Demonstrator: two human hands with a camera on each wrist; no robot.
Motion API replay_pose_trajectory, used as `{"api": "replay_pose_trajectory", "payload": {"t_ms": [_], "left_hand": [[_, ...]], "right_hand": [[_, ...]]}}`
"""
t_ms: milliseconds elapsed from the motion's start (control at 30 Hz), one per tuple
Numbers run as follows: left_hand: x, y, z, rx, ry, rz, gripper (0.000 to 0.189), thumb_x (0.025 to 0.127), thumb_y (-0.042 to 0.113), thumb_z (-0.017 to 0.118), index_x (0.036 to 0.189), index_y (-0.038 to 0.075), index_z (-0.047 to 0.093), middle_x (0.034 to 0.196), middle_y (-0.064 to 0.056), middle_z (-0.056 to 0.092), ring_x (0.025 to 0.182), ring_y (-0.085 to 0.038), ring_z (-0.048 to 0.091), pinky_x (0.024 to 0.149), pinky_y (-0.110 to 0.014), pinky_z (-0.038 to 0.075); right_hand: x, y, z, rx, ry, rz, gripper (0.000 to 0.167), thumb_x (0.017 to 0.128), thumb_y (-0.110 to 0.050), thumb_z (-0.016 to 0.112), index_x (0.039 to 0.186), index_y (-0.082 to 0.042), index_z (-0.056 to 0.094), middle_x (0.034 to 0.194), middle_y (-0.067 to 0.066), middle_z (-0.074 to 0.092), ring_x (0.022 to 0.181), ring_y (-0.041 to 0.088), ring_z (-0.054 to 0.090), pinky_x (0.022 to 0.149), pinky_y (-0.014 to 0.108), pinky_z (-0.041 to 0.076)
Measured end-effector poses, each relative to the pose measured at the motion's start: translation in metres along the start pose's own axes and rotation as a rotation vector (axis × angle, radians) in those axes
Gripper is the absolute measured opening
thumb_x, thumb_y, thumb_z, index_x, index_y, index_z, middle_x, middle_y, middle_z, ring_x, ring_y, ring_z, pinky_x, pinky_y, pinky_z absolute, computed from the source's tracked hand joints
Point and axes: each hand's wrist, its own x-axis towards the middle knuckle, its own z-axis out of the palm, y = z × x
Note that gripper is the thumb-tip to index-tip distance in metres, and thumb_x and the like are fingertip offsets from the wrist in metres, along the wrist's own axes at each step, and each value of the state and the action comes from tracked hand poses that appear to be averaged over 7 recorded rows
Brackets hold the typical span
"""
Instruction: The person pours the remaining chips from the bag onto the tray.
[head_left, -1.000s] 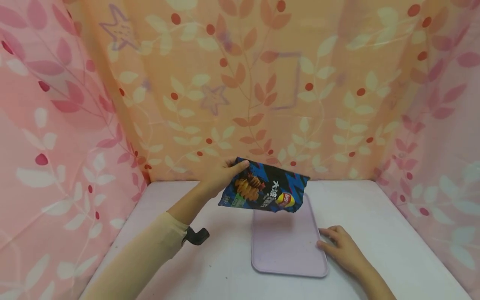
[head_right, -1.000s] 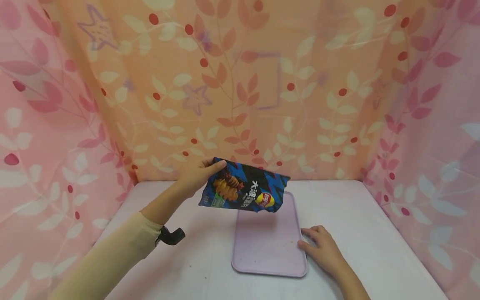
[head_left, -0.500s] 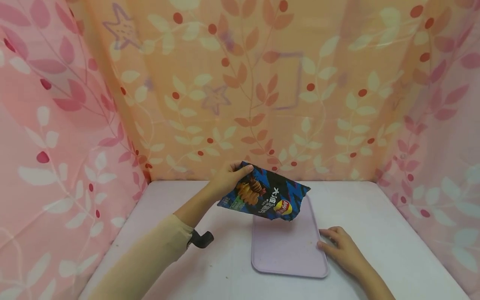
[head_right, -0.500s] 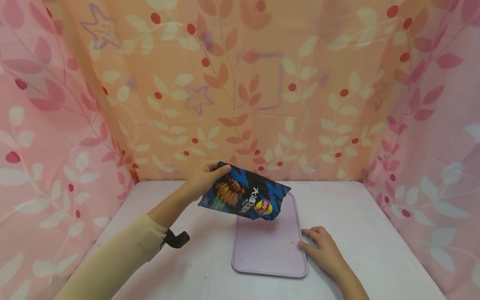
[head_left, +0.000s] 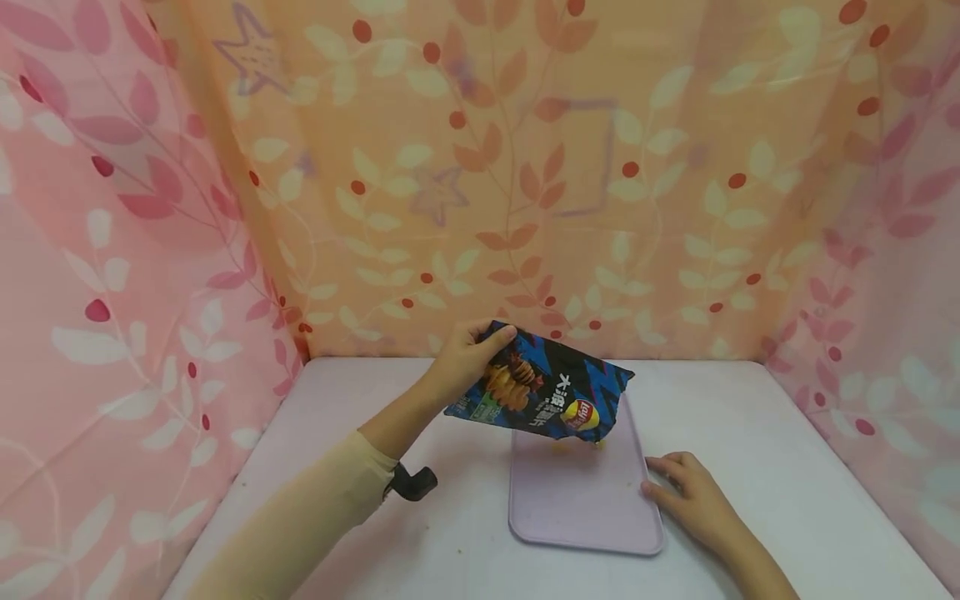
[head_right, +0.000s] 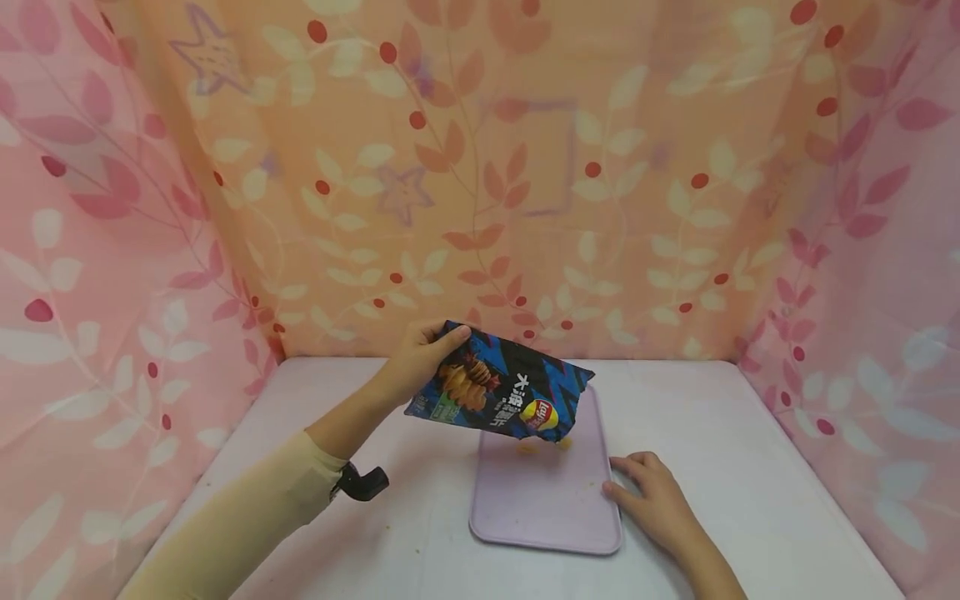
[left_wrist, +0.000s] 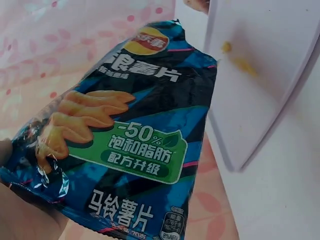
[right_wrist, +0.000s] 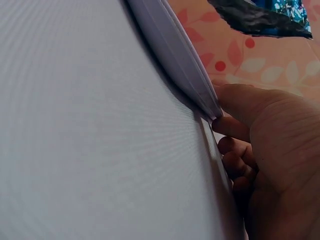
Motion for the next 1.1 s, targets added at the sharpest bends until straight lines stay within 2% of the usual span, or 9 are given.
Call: {"api": "replay_pose_trajectory", "payload": {"t_ms": [100, 267, 400, 500, 633, 800, 900, 1000, 1100], "left_hand": [[0.003, 0.005, 0.000, -0.005, 0.019, -0.001, 0.029, 0.105, 0.028, 0.061, 0.105, 0.002, 0.075, 0.089, -0.012, 0.077, 0.079, -0.024, 0.075, 0.076, -0.036, 0.062], [0.011, 0.007, -0.001, 0.016, -0.053, -0.038, 0.028, 0.105, 0.027, 0.060, 0.106, 0.003, 0.075, 0.088, -0.010, 0.075, 0.080, -0.023, 0.074, 0.077, -0.034, 0.061], [0.015, 0.010, 0.000, 0.018, -0.029, -0.055, 0.028, 0.105, 0.028, 0.061, 0.106, 0.004, 0.076, 0.088, -0.009, 0.075, 0.081, -0.022, 0.073, 0.078, -0.033, 0.061], [0.015, 0.012, 0.002, 0.063, -0.030, -0.053, 0.029, 0.104, 0.032, 0.062, 0.103, 0.006, 0.077, 0.089, -0.007, 0.077, 0.083, -0.021, 0.073, 0.078, -0.033, 0.061], [0.016, 0.011, 0.006, 0.065, -0.023, -0.034, 0.029, 0.104, 0.032, 0.062, 0.105, 0.008, 0.077, 0.092, -0.008, 0.077, 0.086, -0.021, 0.074, 0.079, -0.033, 0.061], [0.017, 0.005, 0.012, 0.091, -0.079, -0.029, 0.029, 0.104, 0.031, 0.061, 0.106, 0.007, 0.077, 0.089, -0.006, 0.076, 0.083, -0.018, 0.073, 0.077, -0.029, 0.060], [0.018, 0.005, 0.011, 0.072, -0.040, 0.000, 0.029, 0.105, 0.029, 0.061, 0.104, 0.005, 0.077, 0.085, -0.010, 0.075, 0.077, -0.021, 0.073, 0.073, -0.031, 0.060], [0.022, 0.009, 0.010, 0.038, 0.020, 0.021, 0.028, 0.105, 0.028, 0.061, 0.105, 0.005, 0.077, 0.089, -0.011, 0.076, 0.080, -0.022, 0.074, 0.076, -0.034, 0.062], [0.026, 0.011, 0.010, 0.060, 0.028, 0.009, 0.028, 0.104, 0.030, 0.062, 0.107, 0.007, 0.077, 0.093, -0.008, 0.077, 0.083, -0.019, 0.073, 0.078, -0.031, 0.060]], "right_hand": [[0.000, 0.002, 0.000, 0.007, -0.008, 0.000, 0.056, 0.092, -0.048, 0.074, 0.131, -0.007, 0.069, 0.117, 0.007, 0.061, 0.111, 0.028, 0.060, 0.094, 0.057, 0.050], [-0.001, 0.003, 0.000, -0.003, -0.005, 0.010, 0.057, 0.092, -0.049, 0.074, 0.130, -0.007, 0.069, 0.118, 0.008, 0.060, 0.110, 0.028, 0.059, 0.093, 0.056, 0.050], [-0.001, 0.003, 0.000, 0.001, -0.008, 0.020, 0.058, 0.092, -0.049, 0.073, 0.131, -0.007, 0.068, 0.118, 0.008, 0.060, 0.111, 0.029, 0.059, 0.094, 0.056, 0.050], [-0.001, 0.003, 0.000, 0.009, -0.005, 0.018, 0.057, 0.092, -0.048, 0.074, 0.131, -0.007, 0.069, 0.118, 0.008, 0.060, 0.111, 0.029, 0.059, 0.094, 0.056, 0.050], [0.000, 0.001, -0.001, 0.004, -0.007, 0.012, 0.056, 0.092, -0.048, 0.074, 0.131, -0.008, 0.069, 0.117, 0.007, 0.060, 0.111, 0.027, 0.059, 0.095, 0.055, 0.049], [0.000, 0.001, -0.001, 0.009, 0.010, -0.001, 0.054, 0.092, -0.046, 0.075, 0.130, -0.008, 0.069, 0.117, 0.007, 0.061, 0.111, 0.028, 0.059, 0.095, 0.056, 0.049], [0.000, 0.001, -0.002, 0.012, 0.001, 0.005, 0.054, 0.092, -0.047, 0.075, 0.130, -0.008, 0.070, 0.117, 0.007, 0.061, 0.111, 0.029, 0.060, 0.096, 0.057, 0.049], [0.000, 0.000, -0.002, 0.008, 0.000, 0.004, 0.054, 0.092, -0.047, 0.075, 0.130, -0.008, 0.070, 0.116, 0.006, 0.061, 0.111, 0.028, 0.060, 0.096, 0.057, 0.049], [0.000, 0.000, -0.003, 0.009, 0.012, -0.003, 0.054, 0.092, -0.045, 0.076, 0.130, -0.008, 0.070, 0.116, 0.006, 0.061, 0.111, 0.027, 0.060, 0.096, 0.056, 0.049]]}}
